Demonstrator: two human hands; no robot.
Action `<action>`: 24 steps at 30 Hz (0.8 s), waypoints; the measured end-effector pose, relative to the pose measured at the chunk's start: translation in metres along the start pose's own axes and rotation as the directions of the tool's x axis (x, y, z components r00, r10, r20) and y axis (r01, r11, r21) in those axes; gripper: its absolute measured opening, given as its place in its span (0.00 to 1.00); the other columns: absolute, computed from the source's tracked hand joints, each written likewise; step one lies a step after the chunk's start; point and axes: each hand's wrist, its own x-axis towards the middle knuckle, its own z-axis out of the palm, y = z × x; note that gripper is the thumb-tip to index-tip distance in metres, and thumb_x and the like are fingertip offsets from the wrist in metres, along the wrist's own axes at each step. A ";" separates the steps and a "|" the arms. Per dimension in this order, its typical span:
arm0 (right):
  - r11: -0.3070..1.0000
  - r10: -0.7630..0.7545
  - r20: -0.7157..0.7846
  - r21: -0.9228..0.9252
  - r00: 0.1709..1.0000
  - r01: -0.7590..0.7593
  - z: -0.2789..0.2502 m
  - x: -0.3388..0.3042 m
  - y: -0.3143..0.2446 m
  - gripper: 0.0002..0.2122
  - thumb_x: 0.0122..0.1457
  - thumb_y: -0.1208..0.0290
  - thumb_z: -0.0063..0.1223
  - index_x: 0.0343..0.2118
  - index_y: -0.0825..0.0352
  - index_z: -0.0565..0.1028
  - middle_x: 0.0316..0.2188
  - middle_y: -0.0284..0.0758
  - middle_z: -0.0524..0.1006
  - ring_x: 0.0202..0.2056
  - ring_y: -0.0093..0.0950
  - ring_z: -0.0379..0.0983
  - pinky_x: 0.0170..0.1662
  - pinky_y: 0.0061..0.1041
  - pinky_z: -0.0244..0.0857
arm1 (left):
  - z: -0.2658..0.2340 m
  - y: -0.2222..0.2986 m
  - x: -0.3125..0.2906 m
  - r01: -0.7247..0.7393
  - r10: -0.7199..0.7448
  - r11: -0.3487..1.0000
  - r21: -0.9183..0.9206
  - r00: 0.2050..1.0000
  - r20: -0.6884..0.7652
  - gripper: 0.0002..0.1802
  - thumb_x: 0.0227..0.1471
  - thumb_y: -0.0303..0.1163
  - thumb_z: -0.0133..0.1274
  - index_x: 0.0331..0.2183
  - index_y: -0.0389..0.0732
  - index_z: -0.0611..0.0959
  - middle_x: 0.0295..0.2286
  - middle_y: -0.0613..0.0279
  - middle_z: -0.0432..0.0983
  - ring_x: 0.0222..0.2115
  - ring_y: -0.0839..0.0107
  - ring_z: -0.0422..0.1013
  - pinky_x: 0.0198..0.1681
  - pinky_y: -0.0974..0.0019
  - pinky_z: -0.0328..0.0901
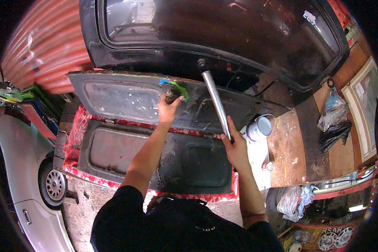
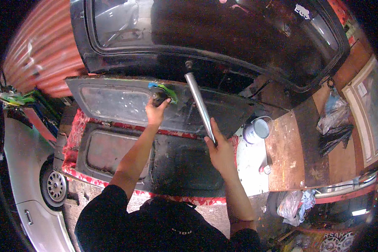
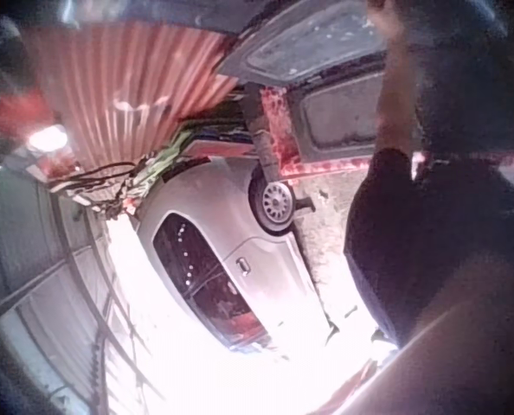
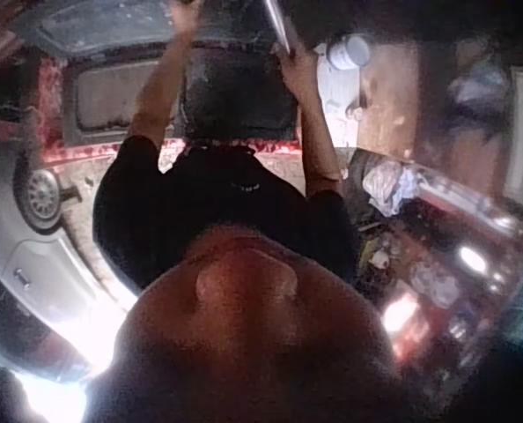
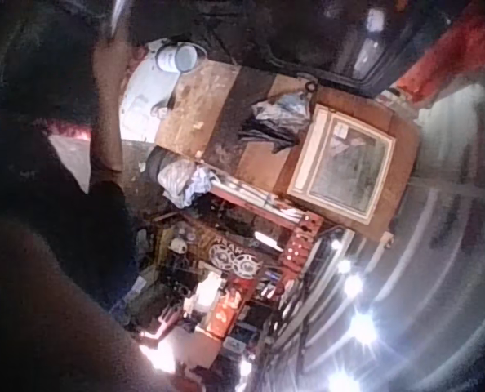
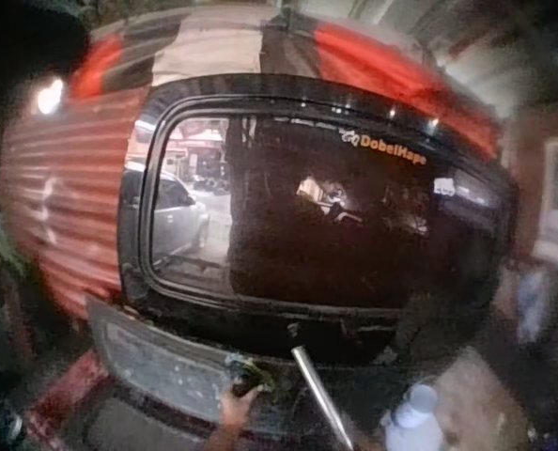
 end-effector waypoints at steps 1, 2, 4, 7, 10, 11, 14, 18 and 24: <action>0.999 0.038 0.009 0.012 0.999 -0.039 0.000 -0.004 0.005 0.31 0.61 0.74 0.54 0.66 0.54 0.57 0.54 0.52 0.71 0.55 0.46 0.69 0.55 0.33 0.65 | 0.001 0.001 0.000 -0.013 0.013 1.000 0.012 1.000 0.002 0.18 0.46 0.22 0.66 0.39 0.31 0.78 0.32 0.58 0.81 0.31 0.75 0.76 0.35 0.70 0.71; 0.999 0.026 -0.011 0.039 1.000 -0.025 0.003 -0.007 0.011 0.30 0.61 0.73 0.54 0.66 0.53 0.58 0.55 0.51 0.70 0.56 0.44 0.69 0.55 0.33 0.64 | 0.001 0.001 -0.001 -0.025 0.024 0.999 0.027 1.000 0.005 0.18 0.46 0.22 0.66 0.39 0.31 0.78 0.32 0.58 0.81 0.31 0.75 0.76 0.35 0.70 0.71; 0.998 0.008 -0.017 0.067 1.000 -0.007 0.006 -0.011 0.026 0.30 0.61 0.74 0.54 0.66 0.55 0.58 0.56 0.50 0.70 0.57 0.42 0.68 0.55 0.32 0.64 | 0.003 0.001 -0.002 -0.025 0.025 0.999 0.026 1.000 0.004 0.18 0.46 0.22 0.66 0.39 0.31 0.78 0.32 0.58 0.81 0.30 0.75 0.76 0.35 0.70 0.72; 0.991 0.098 0.050 0.086 0.994 -0.102 0.006 -0.012 0.026 0.30 0.61 0.75 0.53 0.66 0.58 0.58 0.57 0.49 0.69 0.58 0.40 0.67 0.57 0.31 0.63 | 0.002 -0.004 -0.001 -0.010 0.009 0.999 -0.038 0.999 -0.031 0.19 0.46 0.23 0.67 0.40 0.31 0.77 0.31 0.59 0.81 0.28 0.74 0.75 0.33 0.70 0.71; 0.993 0.056 0.034 0.105 0.998 -0.059 0.011 -0.013 0.029 0.30 0.61 0.77 0.53 0.66 0.60 0.58 0.56 0.45 0.72 0.55 0.29 0.69 0.56 0.25 0.62 | 0.004 -0.011 0.000 -0.026 0.017 0.994 -0.111 0.996 -0.083 0.21 0.45 0.24 0.67 0.40 0.32 0.76 0.31 0.59 0.80 0.28 0.74 0.75 0.32 0.69 0.71; 0.994 0.009 0.011 0.113 1.000 -0.011 0.013 -0.013 0.030 0.30 0.61 0.78 0.52 0.66 0.61 0.58 0.55 0.43 0.73 0.53 0.24 0.71 0.55 0.22 0.61 | 0.004 -0.012 0.000 -0.030 0.019 0.993 -0.112 0.995 -0.093 0.21 0.45 0.24 0.67 0.40 0.32 0.75 0.31 0.59 0.80 0.28 0.74 0.75 0.32 0.69 0.71; 0.994 0.048 0.048 0.098 0.998 -0.052 0.013 -0.010 0.029 0.30 0.61 0.77 0.52 0.66 0.59 0.58 0.55 0.42 0.74 0.53 0.26 0.72 0.55 0.24 0.62 | 0.008 -0.011 -0.004 -0.051 0.044 0.996 -0.072 0.993 -0.107 0.22 0.45 0.25 0.68 0.40 0.31 0.75 0.31 0.57 0.80 0.27 0.73 0.76 0.32 0.69 0.71; 0.993 -0.109 0.068 0.050 0.992 0.105 0.016 0.008 0.005 0.30 0.60 0.75 0.54 0.65 0.56 0.59 0.55 0.51 0.70 0.55 0.45 0.68 0.54 0.32 0.66 | 0.007 -0.008 -0.003 -0.085 0.086 0.996 0.020 0.990 -0.108 0.22 0.44 0.25 0.68 0.39 0.31 0.74 0.31 0.55 0.80 0.27 0.72 0.76 0.32 0.68 0.71; 0.911 -0.229 0.194 -0.302 0.954 0.280 0.015 0.038 -0.048 0.30 0.59 0.73 0.55 0.64 0.47 0.61 0.42 0.45 0.77 0.38 0.47 0.77 0.40 0.37 0.72 | 0.008 -0.021 -0.002 -0.091 0.106 0.989 0.113 0.985 -0.139 0.23 0.41 0.23 0.68 0.39 0.32 0.75 0.32 0.57 0.81 0.32 0.73 0.76 0.36 0.68 0.71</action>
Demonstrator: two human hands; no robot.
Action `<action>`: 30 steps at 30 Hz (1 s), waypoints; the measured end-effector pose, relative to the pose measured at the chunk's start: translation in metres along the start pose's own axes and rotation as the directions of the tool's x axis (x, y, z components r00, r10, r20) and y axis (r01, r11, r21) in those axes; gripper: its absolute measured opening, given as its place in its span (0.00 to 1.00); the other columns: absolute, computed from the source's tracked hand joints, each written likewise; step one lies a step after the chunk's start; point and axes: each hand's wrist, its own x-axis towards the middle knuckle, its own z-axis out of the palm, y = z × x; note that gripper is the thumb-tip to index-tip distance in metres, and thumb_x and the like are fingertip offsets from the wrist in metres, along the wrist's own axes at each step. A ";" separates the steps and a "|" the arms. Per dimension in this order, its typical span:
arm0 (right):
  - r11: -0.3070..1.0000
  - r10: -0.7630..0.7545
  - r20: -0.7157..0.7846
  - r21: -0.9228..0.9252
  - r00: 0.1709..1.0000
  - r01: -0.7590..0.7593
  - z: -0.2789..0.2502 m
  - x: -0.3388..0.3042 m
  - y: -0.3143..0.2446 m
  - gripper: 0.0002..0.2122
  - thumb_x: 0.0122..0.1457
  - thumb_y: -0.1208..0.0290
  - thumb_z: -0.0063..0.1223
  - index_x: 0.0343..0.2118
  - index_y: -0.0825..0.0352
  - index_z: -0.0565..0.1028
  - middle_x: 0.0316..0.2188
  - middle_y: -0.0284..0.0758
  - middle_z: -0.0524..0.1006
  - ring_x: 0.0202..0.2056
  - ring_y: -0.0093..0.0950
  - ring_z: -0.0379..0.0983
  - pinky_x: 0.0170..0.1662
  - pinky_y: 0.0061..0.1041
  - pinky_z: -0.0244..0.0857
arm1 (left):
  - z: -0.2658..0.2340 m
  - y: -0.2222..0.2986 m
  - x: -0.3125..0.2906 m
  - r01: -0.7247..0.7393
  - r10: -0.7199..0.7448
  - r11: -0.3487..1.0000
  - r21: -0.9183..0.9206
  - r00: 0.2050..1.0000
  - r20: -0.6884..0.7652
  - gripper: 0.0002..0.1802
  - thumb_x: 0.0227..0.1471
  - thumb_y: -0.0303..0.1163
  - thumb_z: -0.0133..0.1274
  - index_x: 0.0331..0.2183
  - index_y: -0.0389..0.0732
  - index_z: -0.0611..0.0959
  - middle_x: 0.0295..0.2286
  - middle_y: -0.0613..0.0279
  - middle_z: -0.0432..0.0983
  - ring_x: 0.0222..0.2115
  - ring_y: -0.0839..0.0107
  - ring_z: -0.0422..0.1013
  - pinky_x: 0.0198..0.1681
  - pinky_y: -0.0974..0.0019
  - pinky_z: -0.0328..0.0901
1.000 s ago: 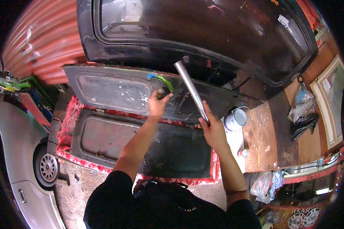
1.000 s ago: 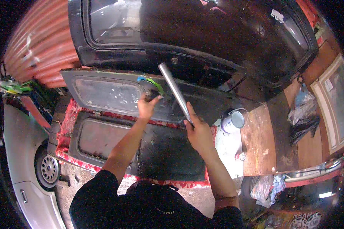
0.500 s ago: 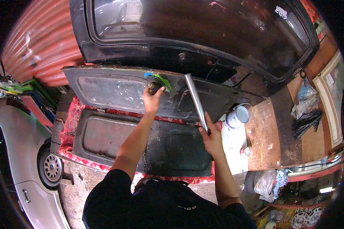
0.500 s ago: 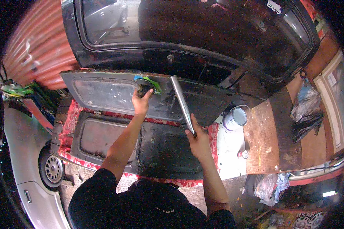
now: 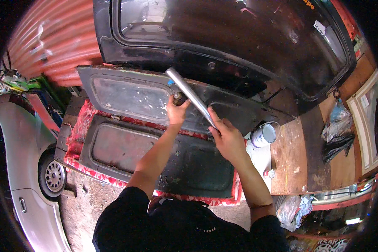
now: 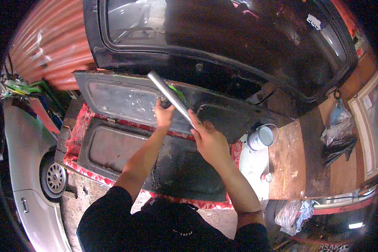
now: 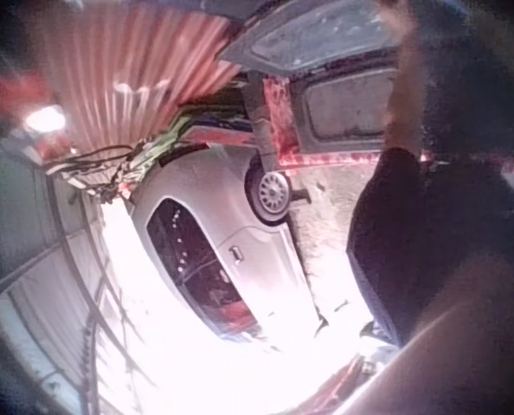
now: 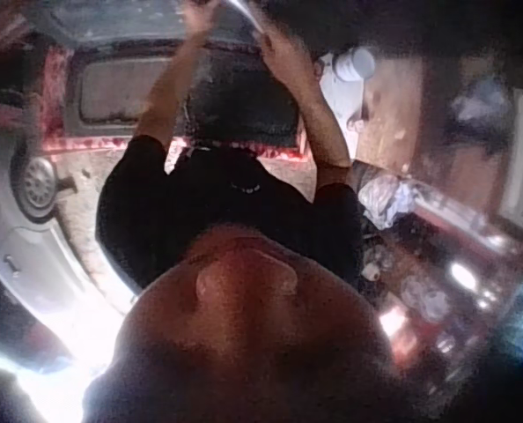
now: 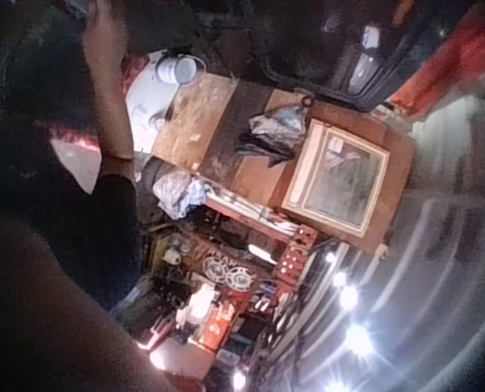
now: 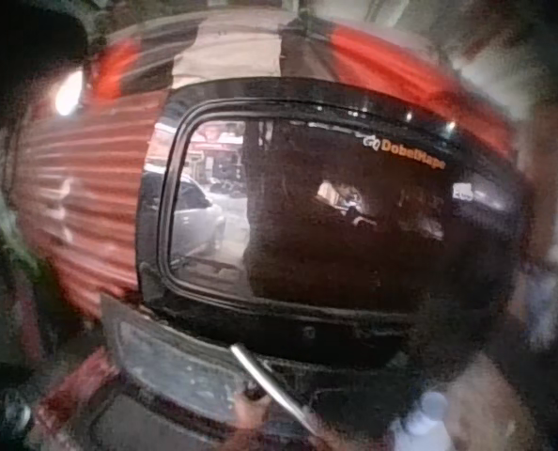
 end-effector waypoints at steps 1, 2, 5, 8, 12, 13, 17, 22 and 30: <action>0.996 -0.029 0.008 -0.085 1.000 0.030 -0.002 0.004 -0.006 0.30 0.60 0.72 0.55 0.64 0.46 0.61 0.40 0.45 0.76 0.36 0.47 0.77 0.39 0.39 0.72 | 0.001 -0.003 0.000 0.006 -0.006 1.000 -0.010 1.000 -0.005 0.23 0.41 0.23 0.68 0.39 0.32 0.76 0.32 0.57 0.81 0.32 0.73 0.76 0.37 0.67 0.71; 0.984 -0.052 0.019 -0.168 0.998 0.054 -0.003 0.005 -0.007 0.29 0.60 0.71 0.54 0.64 0.45 0.61 0.38 0.45 0.76 0.34 0.47 0.77 0.37 0.42 0.72 | 0.003 0.001 -0.003 0.017 -0.017 1.000 -0.017 1.000 -0.006 0.22 0.41 0.23 0.67 0.39 0.32 0.76 0.32 0.57 0.81 0.33 0.73 0.76 0.38 0.67 0.71; 0.873 0.092 0.260 -0.485 0.961 0.047 -0.011 0.020 -0.001 0.29 0.61 0.69 0.53 0.65 0.42 0.59 0.36 0.45 0.76 0.33 0.47 0.77 0.35 0.44 0.72 | 0.003 -0.009 -0.006 0.108 -0.108 0.994 -0.005 0.994 0.021 0.25 0.40 0.25 0.68 0.41 0.31 0.76 0.34 0.54 0.81 0.33 0.71 0.76 0.38 0.66 0.71; 0.923 -0.068 0.156 -0.364 0.985 0.122 -0.016 0.013 0.024 0.29 0.63 0.67 0.48 0.66 0.42 0.56 0.34 0.45 0.75 0.27 0.48 0.76 0.31 0.47 0.73 | 0.005 -0.039 -0.012 0.035 -0.037 0.994 0.099 0.999 0.016 0.30 0.39 0.25 0.71 0.43 0.27 0.73 0.34 0.50 0.79 0.31 0.68 0.76 0.36 0.65 0.73; 0.989 -0.087 -0.029 -0.124 0.996 0.083 -0.029 -0.001 0.013 0.31 0.61 0.69 0.51 0.66 0.43 0.56 0.34 0.46 0.76 0.33 0.48 0.77 0.35 0.44 0.72 | -0.006 -0.035 -0.010 0.091 -0.099 0.990 -0.112 0.992 -0.073 0.26 0.41 0.29 0.71 0.39 0.29 0.75 0.32 0.54 0.80 0.31 0.71 0.76 0.33 0.66 0.72; 0.993 -0.088 -0.045 -0.085 0.995 0.084 -0.029 -0.003 0.013 0.31 0.61 0.70 0.52 0.66 0.44 0.57 0.34 0.46 0.76 0.33 0.47 0.77 0.36 0.43 0.71 | -0.008 -0.037 -0.008 0.096 -0.107 0.983 -0.154 0.992 -0.060 0.25 0.41 0.29 0.71 0.39 0.30 0.75 0.32 0.54 0.80 0.31 0.71 0.76 0.33 0.67 0.72; 0.999 0.033 -0.044 0.036 0.998 -0.032 -0.028 -0.021 0.022 0.31 0.60 0.73 0.55 0.65 0.47 0.60 0.40 0.47 0.77 0.39 0.46 0.76 0.41 0.36 0.70 | -0.006 -0.007 -0.009 0.069 -0.075 0.990 -0.120 0.996 -0.041 0.26 0.41 0.29 0.71 0.38 0.30 0.74 0.31 0.54 0.80 0.28 0.71 0.76 0.32 0.67 0.72; 0.978 0.160 0.032 0.127 0.987 -0.163 -0.017 -0.039 0.033 0.31 0.59 0.75 0.56 0.65 0.49 0.61 0.49 0.49 0.75 0.47 0.46 0.75 0.48 0.32 0.68 | -0.003 -0.001 -0.011 0.091 -0.095 0.992 -0.089 0.995 -0.042 0.26 0.40 0.30 0.72 0.38 0.31 0.75 0.31 0.55 0.80 0.29 0.70 0.76 0.32 0.67 0.72; 0.993 0.082 0.045 0.076 0.996 -0.086 -0.011 -0.033 0.032 0.30 0.59 0.73 0.56 0.65 0.48 0.61 0.45 0.49 0.77 0.43 0.48 0.76 0.45 0.35 0.70 | 0.002 -0.016 -0.008 0.061 -0.075 0.992 -0.106 0.988 -0.134 0.27 0.38 0.29 0.72 0.38 0.32 0.74 0.32 0.55 0.78 0.30 0.71 0.74 0.36 0.66 0.70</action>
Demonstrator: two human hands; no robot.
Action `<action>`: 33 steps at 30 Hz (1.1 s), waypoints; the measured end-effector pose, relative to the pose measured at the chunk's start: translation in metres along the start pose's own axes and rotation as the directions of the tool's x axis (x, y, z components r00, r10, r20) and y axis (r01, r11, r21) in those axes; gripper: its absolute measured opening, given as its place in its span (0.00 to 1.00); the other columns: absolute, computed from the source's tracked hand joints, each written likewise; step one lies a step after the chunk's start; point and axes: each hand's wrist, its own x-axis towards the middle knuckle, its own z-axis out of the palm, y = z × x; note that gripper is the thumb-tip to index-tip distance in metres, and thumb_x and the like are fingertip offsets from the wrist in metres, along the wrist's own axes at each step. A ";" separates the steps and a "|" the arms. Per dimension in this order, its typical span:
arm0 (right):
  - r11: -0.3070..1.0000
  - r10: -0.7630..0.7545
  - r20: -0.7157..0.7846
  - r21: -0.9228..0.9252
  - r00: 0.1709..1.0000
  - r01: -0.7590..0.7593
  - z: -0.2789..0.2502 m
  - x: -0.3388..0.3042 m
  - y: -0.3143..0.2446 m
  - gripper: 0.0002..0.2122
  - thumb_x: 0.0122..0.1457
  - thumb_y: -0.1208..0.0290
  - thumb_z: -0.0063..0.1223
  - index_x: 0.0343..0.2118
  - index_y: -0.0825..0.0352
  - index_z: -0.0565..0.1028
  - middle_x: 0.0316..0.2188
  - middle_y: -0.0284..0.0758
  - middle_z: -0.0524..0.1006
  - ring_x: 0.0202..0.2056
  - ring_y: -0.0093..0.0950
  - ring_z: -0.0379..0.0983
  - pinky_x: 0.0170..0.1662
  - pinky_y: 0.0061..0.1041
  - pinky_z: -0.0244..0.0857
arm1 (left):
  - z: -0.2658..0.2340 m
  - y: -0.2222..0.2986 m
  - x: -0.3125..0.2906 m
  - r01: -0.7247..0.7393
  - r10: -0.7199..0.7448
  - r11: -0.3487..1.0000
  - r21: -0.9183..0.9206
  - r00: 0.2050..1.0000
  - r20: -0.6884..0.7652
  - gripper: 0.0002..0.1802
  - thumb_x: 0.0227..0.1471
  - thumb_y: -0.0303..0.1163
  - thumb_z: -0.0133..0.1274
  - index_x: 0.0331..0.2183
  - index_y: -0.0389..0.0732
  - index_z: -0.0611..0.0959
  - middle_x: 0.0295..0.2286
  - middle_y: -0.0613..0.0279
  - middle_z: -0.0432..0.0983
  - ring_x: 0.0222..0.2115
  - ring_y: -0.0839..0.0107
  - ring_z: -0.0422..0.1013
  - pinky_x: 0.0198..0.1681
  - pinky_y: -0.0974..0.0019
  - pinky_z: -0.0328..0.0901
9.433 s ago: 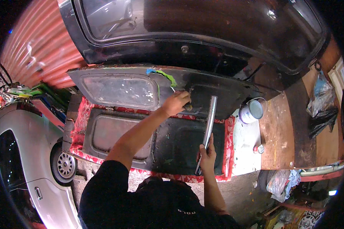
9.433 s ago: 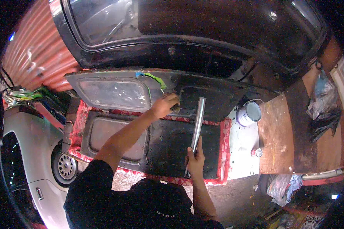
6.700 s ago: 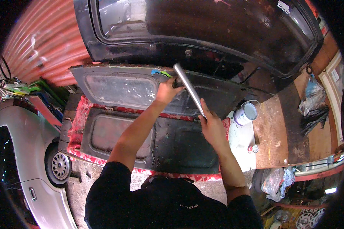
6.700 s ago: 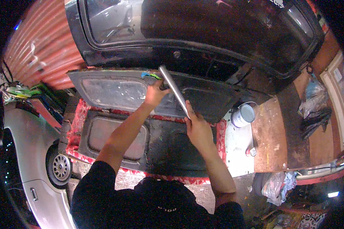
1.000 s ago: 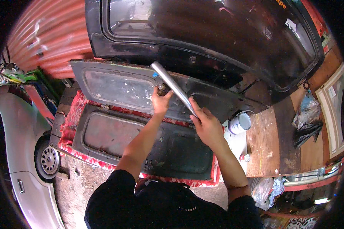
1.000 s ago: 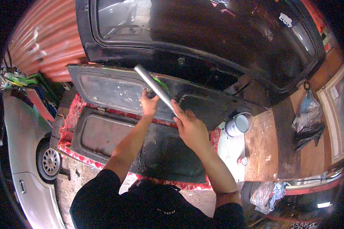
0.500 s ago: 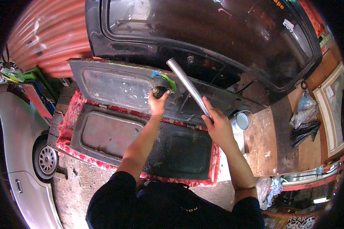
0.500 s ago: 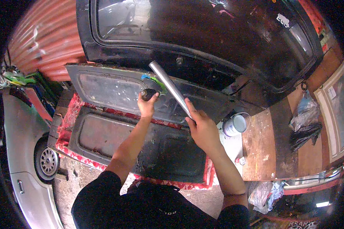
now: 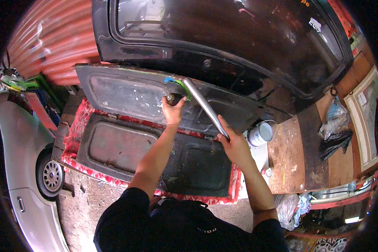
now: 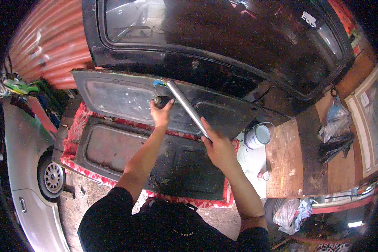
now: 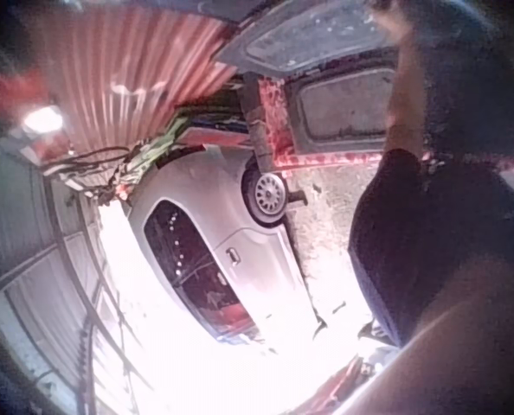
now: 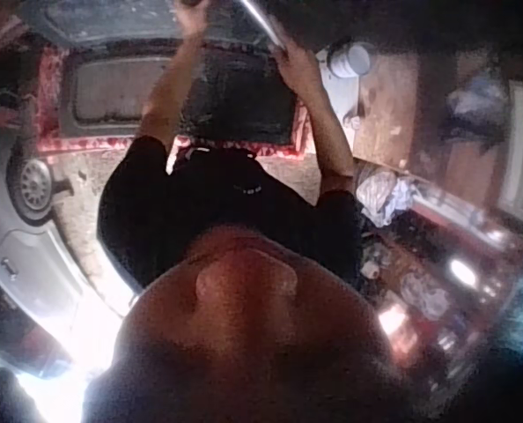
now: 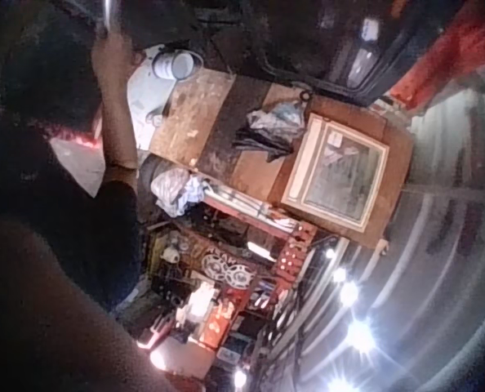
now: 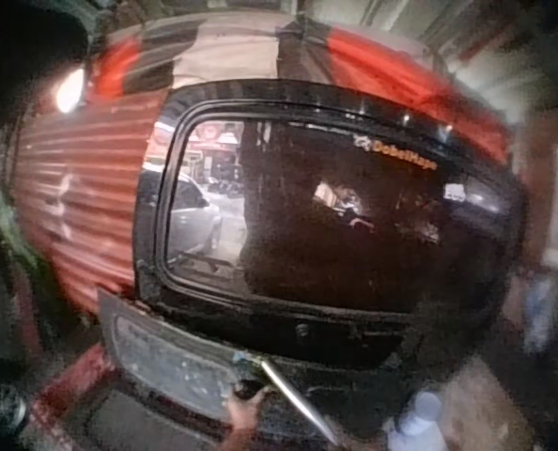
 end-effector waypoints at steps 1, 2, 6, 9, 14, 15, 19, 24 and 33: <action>0.999 0.004 0.021 -0.042 1.000 -0.004 0.000 0.005 -0.004 0.30 0.59 0.72 0.55 0.65 0.48 0.61 0.43 0.48 0.77 0.41 0.49 0.76 0.44 0.37 0.70 | 0.000 -0.004 0.002 -0.023 0.023 1.000 0.014 1.000 -0.013 0.27 0.38 0.28 0.72 0.38 0.32 0.74 0.32 0.55 0.78 0.30 0.72 0.74 0.36 0.66 0.70; 0.994 -0.021 0.036 -0.102 0.999 0.025 -0.004 0.010 -0.012 0.30 0.60 0.72 0.55 0.64 0.47 0.61 0.41 0.47 0.77 0.39 0.49 0.76 0.42 0.38 0.70 | 0.001 -0.009 0.003 -0.025 0.025 0.999 -0.024 1.000 -0.013 0.27 0.38 0.28 0.71 0.39 0.32 0.74 0.32 0.55 0.78 0.31 0.72 0.74 0.37 0.66 0.70; 0.945 -0.183 0.087 -0.261 0.979 0.200 -0.013 0.031 -0.051 0.29 0.60 0.69 0.53 0.64 0.43 0.61 0.34 0.44 0.75 0.32 0.47 0.77 0.37 0.43 0.72 | 0.001 -0.001 -0.003 0.005 -0.005 1.000 0.007 0.999 -0.037 0.26 0.38 0.26 0.70 0.39 0.33 0.74 0.32 0.58 0.79 0.33 0.72 0.74 0.39 0.67 0.69; 0.873 -0.170 0.220 -0.419 0.961 0.251 -0.016 0.041 -0.065 0.29 0.61 0.69 0.52 0.64 0.41 0.61 0.32 0.42 0.75 0.31 0.46 0.77 0.36 0.42 0.73 | -0.001 0.003 -0.006 -0.106 0.108 0.984 0.144 0.994 -0.009 0.24 0.39 0.22 0.69 0.38 0.34 0.74 0.31 0.60 0.79 0.31 0.74 0.73 0.37 0.69 0.69; 0.779 -0.073 0.283 -0.583 0.956 0.231 -0.009 0.059 -0.048 0.29 0.60 0.69 0.52 0.64 0.42 0.60 0.34 0.44 0.75 0.32 0.47 0.77 0.36 0.42 0.73 | 0.002 -0.041 -0.013 0.049 -0.048 0.998 0.026 0.999 -0.021 0.27 0.35 0.25 0.72 0.38 0.31 0.74 0.32 0.58 0.79 0.32 0.72 0.74 0.38 0.66 0.70; 0.833 -0.097 0.237 -0.513 0.967 0.209 -0.014 0.054 -0.049 0.29 0.60 0.69 0.52 0.64 0.43 0.60 0.35 0.44 0.75 0.32 0.47 0.77 0.36 0.43 0.72 | 0.005 -0.040 -0.023 0.063 -0.064 0.997 -0.036 0.998 -0.026 0.27 0.34 0.25 0.72 0.37 0.31 0.74 0.32 0.58 0.79 0.33 0.72 0.74 0.38 0.66 0.70; 0.950 -0.182 0.042 -0.252 0.982 0.187 -0.025 0.026 -0.032 0.29 0.61 0.69 0.51 0.65 0.42 0.58 0.33 0.45 0.76 0.31 0.48 0.77 0.33 0.44 0.72 | 0.007 0.004 -0.032 -0.063 0.065 0.998 0.025 0.996 -0.065 0.24 0.40 0.24 0.70 0.36 0.32 0.73 0.31 0.56 0.78 0.28 0.69 0.75 0.33 0.66 0.72; 0.996 -0.092 -0.064 -0.023 0.994 0.090 -0.033 0.004 -0.008 0.30 0.60 0.71 0.53 0.65 0.44 0.59 0.40 0.47 0.76 0.40 0.48 0.76 0.41 0.40 0.70 | 0.000 0.006 -0.017 0.052 -0.050 0.980 -0.190 0.999 0.011 0.29 0.38 0.29 0.73 0.39 0.31 0.74 0.32 0.57 0.77 0.29 0.70 0.74 0.31 0.67 0.72; 0.991 0.004 -0.124 0.130 0.992 0.012 -0.012 -0.017 0.027 0.30 0.59 0.73 0.56 0.64 0.49 0.63 0.50 0.48 0.74 0.50 0.48 0.72 0.52 0.38 0.65 | -0.003 0.002 -0.007 0.056 -0.067 0.986 -0.155 0.995 -0.067 0.27 0.42 0.25 0.70 0.41 0.33 0.71 0.32 0.54 0.78 0.24 0.70 0.76 0.28 0.67 0.72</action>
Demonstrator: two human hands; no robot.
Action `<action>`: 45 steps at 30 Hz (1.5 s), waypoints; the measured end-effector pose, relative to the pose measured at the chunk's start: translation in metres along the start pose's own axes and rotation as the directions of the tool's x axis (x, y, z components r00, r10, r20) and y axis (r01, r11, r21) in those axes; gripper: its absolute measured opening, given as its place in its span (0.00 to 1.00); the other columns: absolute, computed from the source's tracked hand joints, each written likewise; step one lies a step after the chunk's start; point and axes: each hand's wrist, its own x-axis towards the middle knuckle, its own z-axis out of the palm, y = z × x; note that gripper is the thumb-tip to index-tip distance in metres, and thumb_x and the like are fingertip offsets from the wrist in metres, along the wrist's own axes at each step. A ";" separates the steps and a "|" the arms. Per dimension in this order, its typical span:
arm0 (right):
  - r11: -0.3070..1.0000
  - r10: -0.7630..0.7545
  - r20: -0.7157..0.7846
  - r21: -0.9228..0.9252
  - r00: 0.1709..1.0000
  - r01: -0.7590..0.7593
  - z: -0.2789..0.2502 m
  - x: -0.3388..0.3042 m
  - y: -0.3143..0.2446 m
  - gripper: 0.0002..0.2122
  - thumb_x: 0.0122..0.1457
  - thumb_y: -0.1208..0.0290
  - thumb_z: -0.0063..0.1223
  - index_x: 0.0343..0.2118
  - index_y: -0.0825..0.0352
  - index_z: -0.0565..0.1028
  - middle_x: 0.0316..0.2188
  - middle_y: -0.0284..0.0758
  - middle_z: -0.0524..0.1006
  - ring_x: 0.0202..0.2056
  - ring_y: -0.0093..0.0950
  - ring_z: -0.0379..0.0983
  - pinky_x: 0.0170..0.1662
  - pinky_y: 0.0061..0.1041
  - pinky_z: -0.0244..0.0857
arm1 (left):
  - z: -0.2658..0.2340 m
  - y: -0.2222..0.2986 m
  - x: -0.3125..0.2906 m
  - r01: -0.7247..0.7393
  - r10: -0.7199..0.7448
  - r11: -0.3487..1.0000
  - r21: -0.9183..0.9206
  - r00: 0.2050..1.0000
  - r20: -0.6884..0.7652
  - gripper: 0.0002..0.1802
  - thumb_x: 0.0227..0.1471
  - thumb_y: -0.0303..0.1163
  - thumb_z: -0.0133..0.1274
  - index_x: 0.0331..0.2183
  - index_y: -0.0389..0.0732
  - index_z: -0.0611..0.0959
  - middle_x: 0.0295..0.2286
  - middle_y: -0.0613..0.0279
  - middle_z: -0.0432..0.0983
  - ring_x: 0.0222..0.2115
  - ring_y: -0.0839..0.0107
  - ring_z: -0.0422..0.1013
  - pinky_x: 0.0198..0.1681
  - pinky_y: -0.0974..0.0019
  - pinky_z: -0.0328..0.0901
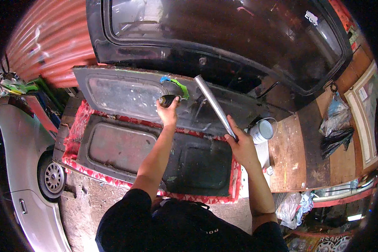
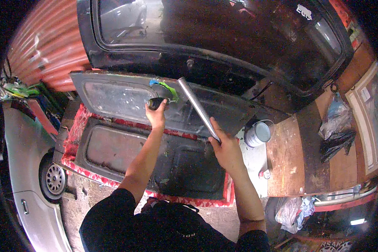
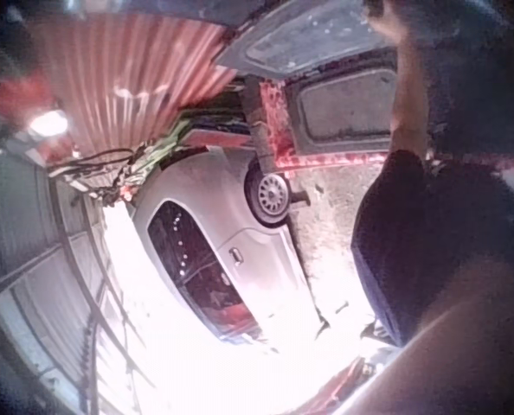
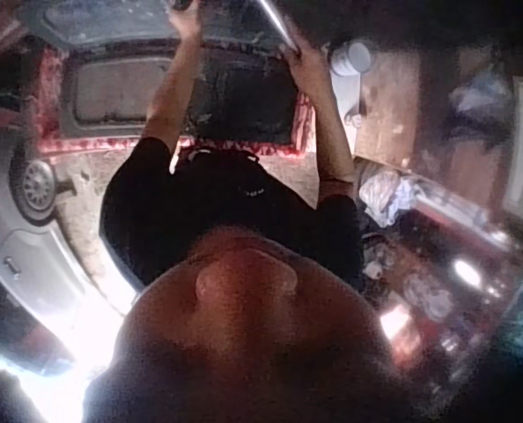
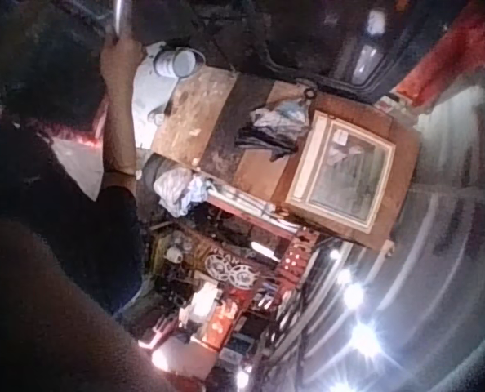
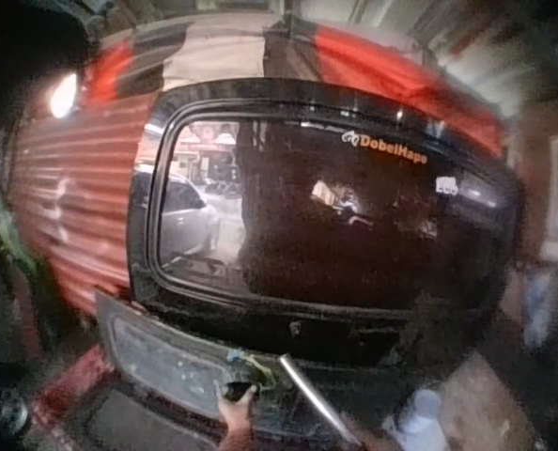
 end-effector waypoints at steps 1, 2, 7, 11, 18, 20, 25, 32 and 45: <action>1.000 -0.003 0.000 0.004 1.000 0.003 0.000 0.000 0.000 0.30 0.59 0.73 0.56 0.64 0.49 0.63 0.51 0.48 0.74 0.50 0.48 0.72 0.52 0.38 0.65 | -0.002 -0.008 0.003 -0.005 0.005 1.000 -0.029 1.000 0.001 0.26 0.43 0.25 0.69 0.40 0.33 0.71 0.32 0.54 0.78 0.24 0.70 0.76 0.27 0.67 0.73; 0.999 0.029 0.022 0.018 0.999 -0.029 0.000 0.000 0.000 0.30 0.58 0.73 0.57 0.64 0.49 0.63 0.51 0.48 0.74 0.50 0.48 0.72 0.52 0.37 0.65 | -0.002 -0.009 0.004 0.000 -0.001 0.999 -0.051 1.000 -0.014 0.26 0.43 0.25 0.69 0.40 0.33 0.71 0.31 0.54 0.77 0.24 0.69 0.76 0.27 0.67 0.73; 1.000 0.024 0.020 -0.010 1.000 -0.024 0.002 -0.002 0.004 0.30 0.58 0.73 0.57 0.64 0.48 0.63 0.49 0.48 0.76 0.48 0.48 0.74 0.52 0.35 0.65 | -0.001 -0.014 0.001 -0.003 -0.009 0.980 -0.198 0.998 -0.060 0.29 0.41 0.25 0.70 0.41 0.31 0.69 0.32 0.53 0.76 0.24 0.68 0.75 0.28 0.66 0.74; 0.995 0.085 0.067 0.048 0.994 -0.088 -0.003 -0.003 -0.002 0.30 0.58 0.75 0.57 0.64 0.52 0.63 0.48 0.48 0.76 0.48 0.42 0.74 0.52 0.32 0.65 | -0.004 -0.012 0.001 0.007 -0.013 0.988 -0.154 0.999 -0.041 0.30 0.42 0.25 0.70 0.42 0.31 0.69 0.32 0.54 0.76 0.25 0.68 0.75 0.29 0.66 0.74; 0.987 0.148 0.091 0.045 0.985 -0.152 -0.006 -0.006 -0.004 0.29 0.58 0.79 0.56 0.64 0.59 0.62 0.52 0.47 0.75 0.51 0.28 0.74 0.52 0.23 0.64 | -0.011 -0.008 0.004 -0.052 0.050 0.999 0.016 0.993 0.103 0.28 0.43 0.25 0.69 0.44 0.32 0.72 0.32 0.58 0.78 0.33 0.69 0.76 0.35 0.67 0.72; 0.986 0.156 0.079 0.052 0.985 -0.160 -0.005 -0.010 -0.001 0.30 0.59 0.77 0.56 0.64 0.56 0.62 0.48 0.46 0.77 0.48 0.31 0.75 0.52 0.26 0.64 | -0.013 0.000 0.007 -0.108 0.083 0.988 0.107 0.973 0.213 0.27 0.44 0.25 0.69 0.44 0.33 0.74 0.33 0.58 0.79 0.34 0.70 0.76 0.38 0.67 0.72; 0.977 0.180 0.054 0.103 0.982 -0.185 -0.002 -0.014 0.000 0.30 0.59 0.75 0.56 0.65 0.51 0.61 0.39 0.43 0.81 0.42 0.35 0.78 0.48 0.29 0.67 | -0.008 0.020 0.027 -0.294 0.082 0.897 0.329 0.844 0.530 0.24 0.45 0.26 0.67 0.45 0.34 0.78 0.37 0.53 0.82 0.37 0.73 0.77 0.41 0.67 0.71; 0.963 0.190 0.055 0.182 0.980 -0.197 0.006 -0.015 0.006 0.29 0.60 0.75 0.55 0.64 0.57 0.61 0.49 0.48 0.76 0.49 0.37 0.76 0.51 0.29 0.67 | 0.031 0.065 0.037 -0.595 -0.060 0.586 0.550 0.645 0.762 0.34 0.41 0.43 0.69 0.47 0.33 0.79 0.39 0.44 0.80 0.40 0.50 0.77 0.45 0.58 0.70; 0.991 0.092 -0.089 0.102 0.992 -0.083 0.071 0.000 0.051 0.31 0.60 0.74 0.55 0.66 0.54 0.58 0.39 0.52 0.77 0.41 0.48 0.76 0.44 0.39 0.68 | 0.038 0.040 0.043 -0.771 0.099 0.434 0.465 0.554 0.827 0.38 0.36 0.44 0.71 0.46 0.32 0.79 0.43 0.44 0.76 0.46 0.51 0.73 0.49 0.57 0.68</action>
